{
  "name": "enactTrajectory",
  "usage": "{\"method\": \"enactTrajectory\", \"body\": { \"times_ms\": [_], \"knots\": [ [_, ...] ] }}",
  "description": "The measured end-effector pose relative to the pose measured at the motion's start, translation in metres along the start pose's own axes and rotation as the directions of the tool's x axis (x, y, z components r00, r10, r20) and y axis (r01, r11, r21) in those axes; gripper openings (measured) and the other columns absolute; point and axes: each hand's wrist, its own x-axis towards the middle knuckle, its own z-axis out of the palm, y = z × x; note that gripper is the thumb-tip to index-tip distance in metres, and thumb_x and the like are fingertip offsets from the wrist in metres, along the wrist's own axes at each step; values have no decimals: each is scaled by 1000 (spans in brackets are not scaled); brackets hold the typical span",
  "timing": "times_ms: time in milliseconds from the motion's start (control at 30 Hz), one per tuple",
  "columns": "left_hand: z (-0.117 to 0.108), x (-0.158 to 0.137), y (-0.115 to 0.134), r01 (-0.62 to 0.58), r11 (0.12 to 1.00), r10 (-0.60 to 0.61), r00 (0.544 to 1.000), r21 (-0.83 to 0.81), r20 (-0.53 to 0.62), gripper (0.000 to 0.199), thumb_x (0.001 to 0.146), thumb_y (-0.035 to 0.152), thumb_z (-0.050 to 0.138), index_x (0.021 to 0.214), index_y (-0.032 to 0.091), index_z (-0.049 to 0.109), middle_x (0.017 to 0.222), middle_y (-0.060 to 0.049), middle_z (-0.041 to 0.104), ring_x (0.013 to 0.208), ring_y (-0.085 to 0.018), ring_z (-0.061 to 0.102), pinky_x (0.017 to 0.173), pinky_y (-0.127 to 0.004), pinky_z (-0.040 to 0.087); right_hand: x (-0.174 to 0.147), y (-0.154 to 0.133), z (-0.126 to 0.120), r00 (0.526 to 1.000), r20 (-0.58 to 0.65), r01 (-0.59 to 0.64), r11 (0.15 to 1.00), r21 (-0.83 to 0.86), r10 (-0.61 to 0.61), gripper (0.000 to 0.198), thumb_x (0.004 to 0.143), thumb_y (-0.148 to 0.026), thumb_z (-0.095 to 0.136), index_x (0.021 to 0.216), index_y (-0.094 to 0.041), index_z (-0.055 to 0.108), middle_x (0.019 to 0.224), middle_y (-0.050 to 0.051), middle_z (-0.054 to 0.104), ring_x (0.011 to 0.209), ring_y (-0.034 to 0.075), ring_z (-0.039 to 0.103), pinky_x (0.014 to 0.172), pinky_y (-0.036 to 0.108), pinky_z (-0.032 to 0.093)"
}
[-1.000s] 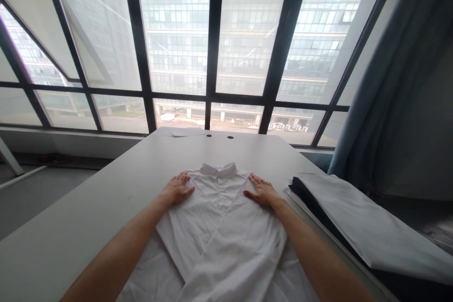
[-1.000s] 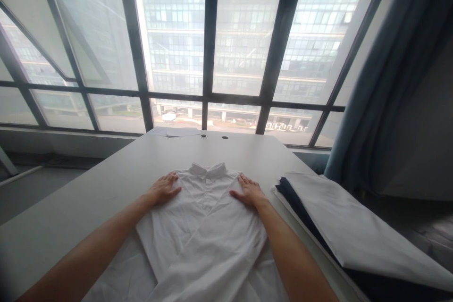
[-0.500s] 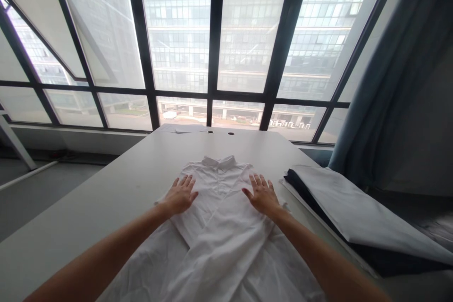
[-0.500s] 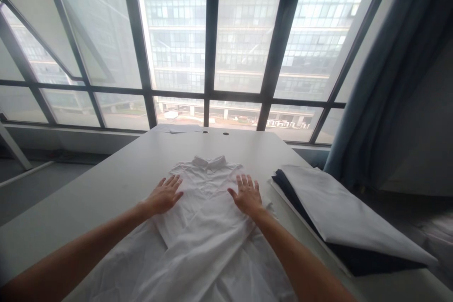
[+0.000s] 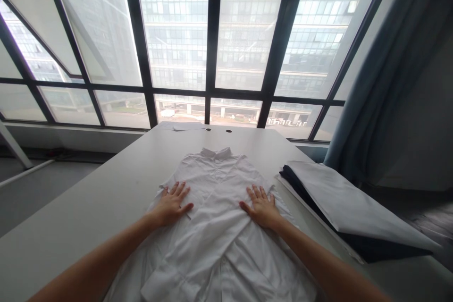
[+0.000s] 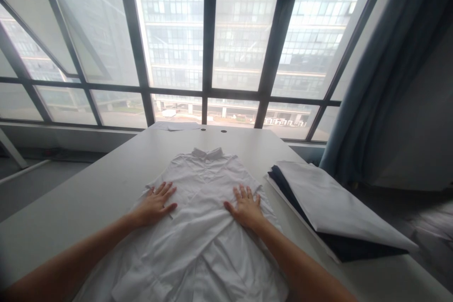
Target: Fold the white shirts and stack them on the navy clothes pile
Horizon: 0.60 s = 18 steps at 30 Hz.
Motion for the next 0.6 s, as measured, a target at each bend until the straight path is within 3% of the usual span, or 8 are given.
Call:
{"method": "enactTrajectory", "body": {
  "times_ms": [233,400,533,600],
  "knots": [
    [1,77,-29,-6,1000,6,999,5,-45,77,95,70,24,157,23,29,165,-10,18,152,-30,12,121,-56,10,84,5,-10,1000,-19,7,1000,4,-7,88,92,-76,21,159,-19,20,166,10,8,152,35,5,116,64,6],
    [-11,108,-40,-13,1000,14,999,9,-42,76,96,67,25,156,21,30,165,-11,17,152,-31,13,120,-56,11,120,9,-14,1000,-29,11,1000,0,-11,88,92,-76,18,159,-20,19,166,11,9,152,34,5,115,63,6],
    [-25,105,-12,-19,1000,19,1000,15,-1,63,102,51,22,155,18,33,164,-12,19,152,-31,15,119,-58,12,115,-5,-24,997,-58,45,998,-53,-48,77,97,-65,24,157,-17,28,165,13,16,151,33,8,116,61,2],
    [-25,97,17,-133,991,132,989,-14,-61,59,104,43,16,154,18,35,163,-9,24,152,-26,18,121,-53,12,107,-22,-26,983,-123,131,989,-68,-138,65,100,-52,26,155,-17,33,164,11,20,152,28,8,118,55,-2]
  ]
}}
